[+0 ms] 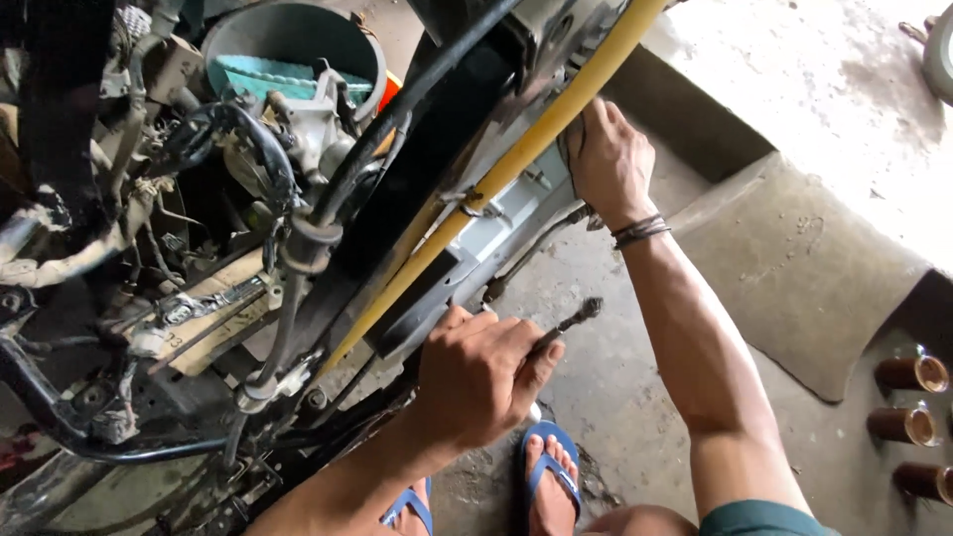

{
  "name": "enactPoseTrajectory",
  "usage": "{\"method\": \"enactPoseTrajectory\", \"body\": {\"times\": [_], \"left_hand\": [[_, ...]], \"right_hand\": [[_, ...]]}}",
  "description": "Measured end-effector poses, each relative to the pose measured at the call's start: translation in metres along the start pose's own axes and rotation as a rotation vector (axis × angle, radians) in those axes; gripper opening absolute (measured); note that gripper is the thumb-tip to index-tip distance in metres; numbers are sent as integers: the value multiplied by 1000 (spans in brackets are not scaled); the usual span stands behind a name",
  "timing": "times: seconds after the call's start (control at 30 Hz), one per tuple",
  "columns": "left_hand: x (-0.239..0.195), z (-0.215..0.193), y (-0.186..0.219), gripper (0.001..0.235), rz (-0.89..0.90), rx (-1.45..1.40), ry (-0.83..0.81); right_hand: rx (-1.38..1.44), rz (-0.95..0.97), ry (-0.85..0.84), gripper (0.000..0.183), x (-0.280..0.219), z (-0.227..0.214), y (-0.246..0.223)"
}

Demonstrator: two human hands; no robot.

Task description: The person sits on the floor and wipes the engine casing and frame of a motorcycle with a cloth. They repeatedly clean the silver engine cover and the yellow frame tube, occasionally using a rag to wipe away grime.

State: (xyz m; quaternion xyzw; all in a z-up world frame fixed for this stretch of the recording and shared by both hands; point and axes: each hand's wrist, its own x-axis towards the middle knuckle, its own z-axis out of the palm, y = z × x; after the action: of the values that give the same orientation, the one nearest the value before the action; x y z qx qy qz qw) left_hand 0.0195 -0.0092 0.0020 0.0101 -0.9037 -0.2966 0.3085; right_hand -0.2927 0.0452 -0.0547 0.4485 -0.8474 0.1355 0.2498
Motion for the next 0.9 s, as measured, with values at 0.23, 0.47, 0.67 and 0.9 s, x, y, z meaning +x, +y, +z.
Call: {"method": "enactPoseTrajectory", "body": {"times": [0.23, 0.47, 0.67, 0.9], "left_hand": [[3, -3, -4, 44, -2, -8, 0], [5, -5, -2, 41, 25, -9, -5], [7, -4, -3, 39, 49, 73, 10], [8, -3, -3, 40, 68, 70, 9]], "right_hand": [[280, 194, -125, 28, 0, -8, -10], [439, 73, 250, 20, -16, -14, -28], [350, 112, -59, 31, -20, -14, -35], [255, 65, -323, 8, -22, -42, -27]]}}
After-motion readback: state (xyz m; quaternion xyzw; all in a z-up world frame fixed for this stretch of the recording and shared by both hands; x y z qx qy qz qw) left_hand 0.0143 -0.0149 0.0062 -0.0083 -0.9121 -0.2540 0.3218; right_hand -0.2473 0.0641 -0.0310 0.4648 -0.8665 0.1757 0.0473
